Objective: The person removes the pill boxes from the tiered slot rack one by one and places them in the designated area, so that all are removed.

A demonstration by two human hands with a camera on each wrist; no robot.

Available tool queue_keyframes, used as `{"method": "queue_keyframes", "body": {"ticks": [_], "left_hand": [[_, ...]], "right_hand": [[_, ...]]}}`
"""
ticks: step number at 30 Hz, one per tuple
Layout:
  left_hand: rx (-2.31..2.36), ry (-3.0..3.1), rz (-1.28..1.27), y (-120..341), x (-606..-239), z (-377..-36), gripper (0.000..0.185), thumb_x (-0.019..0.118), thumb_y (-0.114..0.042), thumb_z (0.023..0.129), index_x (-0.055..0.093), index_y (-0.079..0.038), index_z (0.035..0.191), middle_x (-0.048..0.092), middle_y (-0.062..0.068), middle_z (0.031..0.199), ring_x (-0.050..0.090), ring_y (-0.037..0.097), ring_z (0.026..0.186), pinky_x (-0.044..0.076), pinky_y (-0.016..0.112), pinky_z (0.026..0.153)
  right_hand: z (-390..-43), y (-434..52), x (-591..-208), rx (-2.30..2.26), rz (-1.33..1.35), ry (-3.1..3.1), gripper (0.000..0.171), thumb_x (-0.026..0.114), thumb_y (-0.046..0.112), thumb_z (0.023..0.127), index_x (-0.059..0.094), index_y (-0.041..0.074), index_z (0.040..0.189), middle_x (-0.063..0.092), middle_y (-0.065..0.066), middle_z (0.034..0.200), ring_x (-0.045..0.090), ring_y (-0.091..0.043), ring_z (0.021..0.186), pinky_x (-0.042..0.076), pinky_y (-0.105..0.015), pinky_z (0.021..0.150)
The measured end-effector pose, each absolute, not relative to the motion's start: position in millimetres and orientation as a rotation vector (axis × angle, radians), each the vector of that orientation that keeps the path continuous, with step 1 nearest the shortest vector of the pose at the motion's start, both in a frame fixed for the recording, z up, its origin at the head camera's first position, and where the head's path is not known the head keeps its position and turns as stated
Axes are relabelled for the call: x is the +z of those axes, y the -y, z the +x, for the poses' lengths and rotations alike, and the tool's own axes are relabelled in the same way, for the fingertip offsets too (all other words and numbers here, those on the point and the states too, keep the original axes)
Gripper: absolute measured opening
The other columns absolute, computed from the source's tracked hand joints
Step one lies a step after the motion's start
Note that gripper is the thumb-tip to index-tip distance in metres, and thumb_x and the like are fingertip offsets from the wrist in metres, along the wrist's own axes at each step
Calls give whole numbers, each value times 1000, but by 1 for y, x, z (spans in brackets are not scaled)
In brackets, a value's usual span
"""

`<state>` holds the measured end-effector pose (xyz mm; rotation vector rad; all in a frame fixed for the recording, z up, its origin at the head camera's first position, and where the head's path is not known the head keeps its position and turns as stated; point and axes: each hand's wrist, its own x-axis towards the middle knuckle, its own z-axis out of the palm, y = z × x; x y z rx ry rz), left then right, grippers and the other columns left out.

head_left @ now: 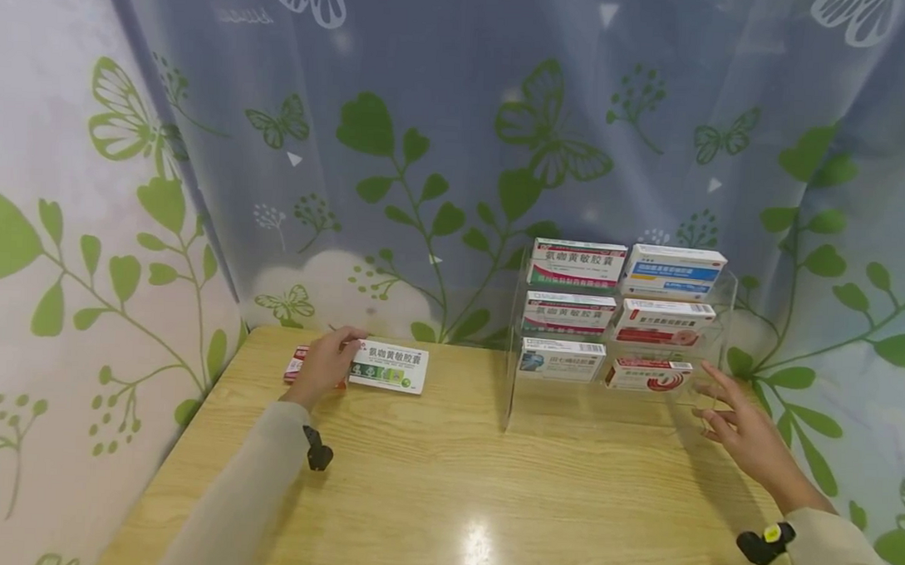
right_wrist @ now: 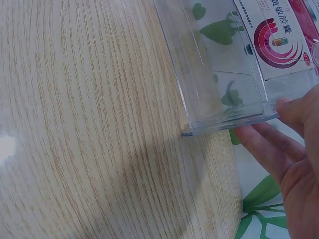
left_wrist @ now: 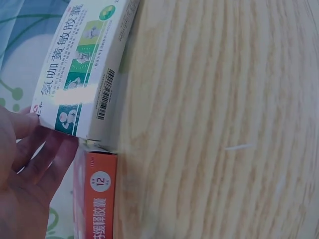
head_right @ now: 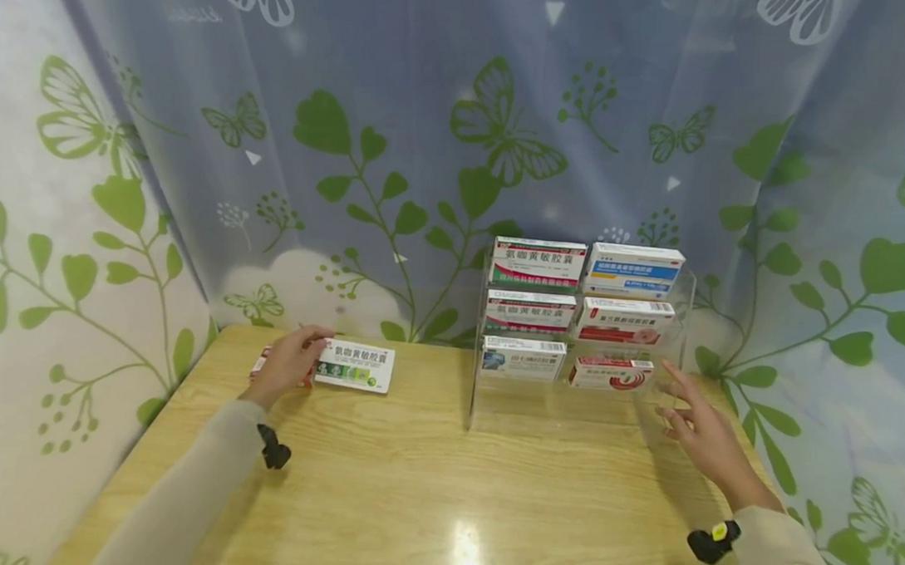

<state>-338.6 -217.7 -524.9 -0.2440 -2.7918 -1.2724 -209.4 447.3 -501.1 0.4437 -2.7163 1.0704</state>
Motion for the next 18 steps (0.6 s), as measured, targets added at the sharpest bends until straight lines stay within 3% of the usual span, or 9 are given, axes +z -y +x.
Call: {"method": "queue_keyframes", "body": {"ticks": [6, 12, 18], "left_hand": [[-1209, 2801, -247, 219, -533, -342, 32, 51, -17, 116, 68, -7, 141, 69, 21, 144, 65, 41, 133, 54, 60, 111], [-1150, 2816, -260, 221, -536, -343, 32, 51, -14, 116, 67, -5, 142, 62, 23, 154, 57, 44, 145, 46, 63, 121], [-1018, 2772, -391, 222, -540, -345, 29, 62, -8, 110, 72, 0, 136, 65, 24, 150, 59, 48, 137, 43, 64, 121]], "right_hand": [[-210, -448, -501, 1071, 450, 2715, 84, 56, -15, 106, 15, 10, 175, 51, -47, 145, 55, 22, 107, 65, -21, 74], [-210, -448, -501, 1065, 440, 2723, 85, 55, -15, 106, 15, 12, 175, 51, -47, 145, 55, 22, 107, 66, -24, 73], [-210, -449, -503, 1070, 432, 2731, 85, 54, -15, 106, 14, 12, 176, 50, -47, 146, 54, 22, 107, 68, -29, 74]]}}
